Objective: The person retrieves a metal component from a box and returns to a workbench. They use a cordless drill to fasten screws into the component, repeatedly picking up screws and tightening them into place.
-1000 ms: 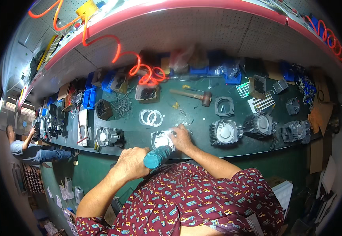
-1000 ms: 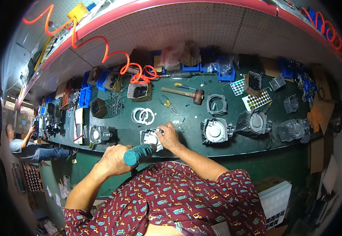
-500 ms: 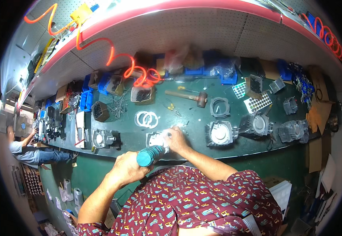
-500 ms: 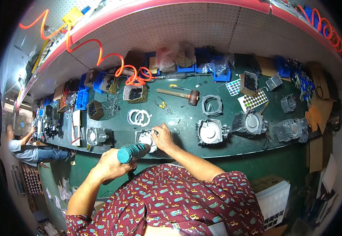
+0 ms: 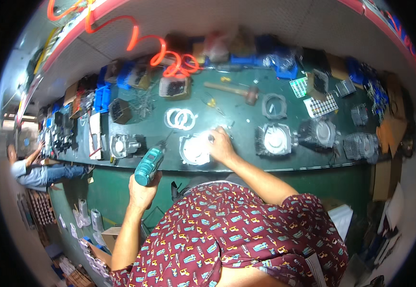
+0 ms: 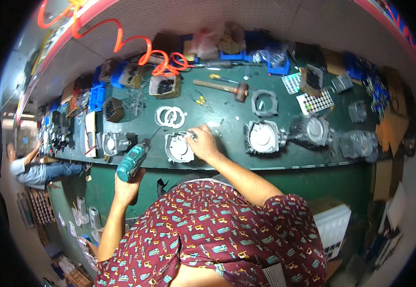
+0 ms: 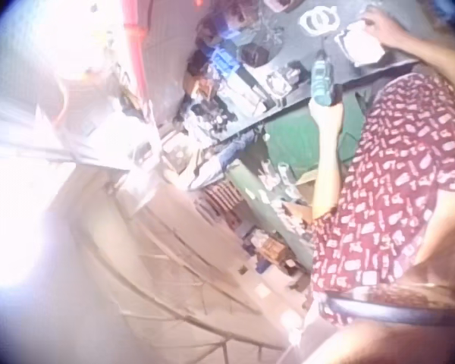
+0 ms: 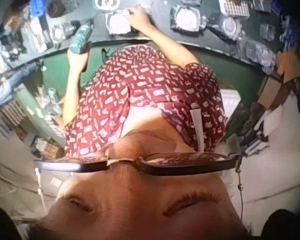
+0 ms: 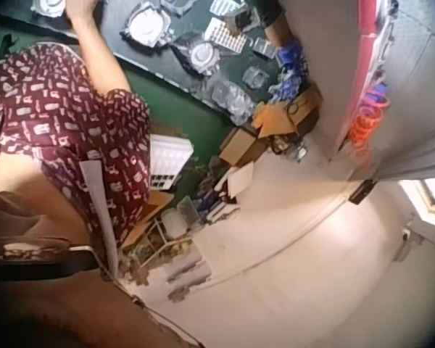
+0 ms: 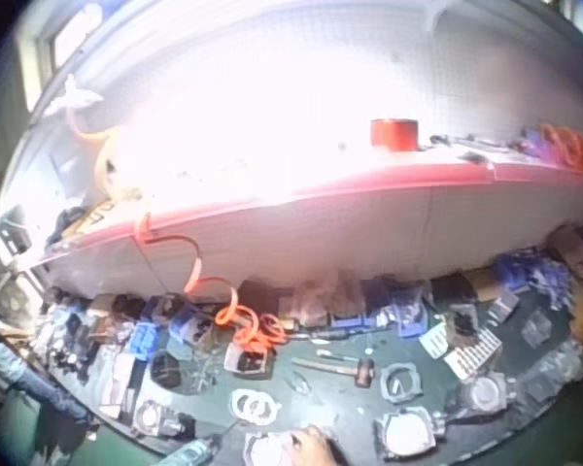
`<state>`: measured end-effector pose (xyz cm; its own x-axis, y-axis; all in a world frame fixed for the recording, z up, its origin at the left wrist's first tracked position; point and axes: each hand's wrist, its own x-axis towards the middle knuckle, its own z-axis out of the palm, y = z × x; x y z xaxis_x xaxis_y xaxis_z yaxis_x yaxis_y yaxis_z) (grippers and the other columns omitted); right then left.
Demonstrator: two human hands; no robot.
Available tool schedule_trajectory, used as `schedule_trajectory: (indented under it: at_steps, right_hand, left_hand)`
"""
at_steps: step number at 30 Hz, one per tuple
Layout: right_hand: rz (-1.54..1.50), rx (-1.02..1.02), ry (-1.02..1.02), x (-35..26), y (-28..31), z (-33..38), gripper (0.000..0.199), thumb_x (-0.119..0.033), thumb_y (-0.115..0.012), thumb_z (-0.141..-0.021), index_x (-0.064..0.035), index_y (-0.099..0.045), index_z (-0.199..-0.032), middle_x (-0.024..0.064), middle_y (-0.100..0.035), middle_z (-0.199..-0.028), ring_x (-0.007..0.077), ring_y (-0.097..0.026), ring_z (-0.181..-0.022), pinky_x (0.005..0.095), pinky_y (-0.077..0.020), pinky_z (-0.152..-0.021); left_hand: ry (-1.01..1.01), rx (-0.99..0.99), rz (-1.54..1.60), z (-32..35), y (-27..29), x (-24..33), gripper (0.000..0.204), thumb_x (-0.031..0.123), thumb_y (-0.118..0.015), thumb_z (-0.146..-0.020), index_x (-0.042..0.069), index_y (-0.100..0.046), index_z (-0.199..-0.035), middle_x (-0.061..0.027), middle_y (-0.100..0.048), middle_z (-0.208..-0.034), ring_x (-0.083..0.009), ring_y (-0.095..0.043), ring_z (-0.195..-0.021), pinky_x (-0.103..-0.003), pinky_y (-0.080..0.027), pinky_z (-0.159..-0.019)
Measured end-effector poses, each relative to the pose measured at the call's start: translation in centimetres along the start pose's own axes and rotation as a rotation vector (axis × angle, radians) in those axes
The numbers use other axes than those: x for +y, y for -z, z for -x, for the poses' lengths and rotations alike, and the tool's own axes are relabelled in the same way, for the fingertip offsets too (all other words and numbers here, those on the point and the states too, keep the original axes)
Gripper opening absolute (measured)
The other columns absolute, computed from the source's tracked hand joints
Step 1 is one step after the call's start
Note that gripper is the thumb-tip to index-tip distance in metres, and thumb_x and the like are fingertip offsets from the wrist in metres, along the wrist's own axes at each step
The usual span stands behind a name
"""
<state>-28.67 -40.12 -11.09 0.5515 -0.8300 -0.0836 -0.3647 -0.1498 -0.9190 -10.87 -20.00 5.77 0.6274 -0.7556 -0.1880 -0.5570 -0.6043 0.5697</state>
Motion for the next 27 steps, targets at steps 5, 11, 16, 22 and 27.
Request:
schedule_trajectory:
  at_steps: [5, 11, 16, 22, 27]
  right_hand:
    - [0.081, -0.001, -0.045, -1.3, 0.0, -0.1, 0.032, -0.027, -0.071, -0.082, -0.0074, -0.072, -0.108, 0.0185, -0.057, -0.106, 0.0367, -0.058, -0.104, 0.0444, -0.0492, -0.09]
    - [0.168, 0.095, 0.036, 0.7, -0.3, 0.1, 0.037, -0.031, -0.073, -0.079, -0.0033, -0.072, -0.104, 0.0202, -0.055, -0.103, 0.0368, -0.056, -0.104, 0.0449, -0.0479, -0.093]
    - [0.165, 0.188, 0.041, -0.1, -0.7, 0.2, 0.037, -0.031, -0.075, -0.08, -0.0028, -0.072, -0.103, 0.0196, -0.057, -0.102, 0.0371, -0.057, -0.104, 0.044, -0.0482, -0.091]
    - [-0.985, 0.415, -0.569, 1.9, 2.4, -0.8, 0.037, -0.007, -0.051, -0.095, 0.0103, -0.055, -0.128, 0.0229, -0.059, -0.127, 0.0333, -0.061, -0.111, 0.0408, -0.0523, -0.094]
    - [-1.305, 0.309, -0.454, 0.9, 5.3, 1.2, 0.04, 0.008, -0.047, -0.095, 0.0171, -0.041, -0.134, 0.0321, -0.051, -0.134, 0.0409, -0.054, -0.127, 0.0467, -0.0475, -0.109]
  left_hand:
    - [0.013, 0.047, 0.07, -1.1, -3.8, -5.5, 0.026, 0.016, -0.077, -0.084, -0.003, -0.068, -0.1, -0.018, -0.07, -0.081, -0.0252, -0.065, -0.07, -0.041, -0.051, -0.071]
    - [-0.064, 0.097, 0.326, -2.5, -6.7, -9.0, 0.028, 0.008, -0.075, -0.086, -0.006, -0.066, -0.109, -0.0116, -0.07, -0.094, -0.02, -0.064, -0.083, -0.035, -0.051, -0.078]
    - [-0.181, 0.083, 0.533, -4.9, -7.0, -11.3, 0.027, 0.007, -0.072, -0.09, -0.005, -0.064, -0.112, -0.0069, -0.067, -0.098, -0.0148, -0.061, -0.085, -0.032, -0.051, -0.081]
    - [-0.192, 0.017, 0.518, -6.5, -6.2, -11.3, 0.032, 0.009, -0.073, -0.09, -0.004, -0.063, -0.117, -0.0112, -0.068, -0.108, -0.0191, -0.063, -0.096, -0.034, -0.05, -0.088]
    - [-0.199, -0.013, 0.54, -6.1, -5.1, -11.9, 0.033, 0.011, -0.071, -0.091, -0.002, -0.062, -0.12, -0.011, -0.066, -0.112, -0.021, -0.061, -0.1, -0.037, -0.049, -0.092]
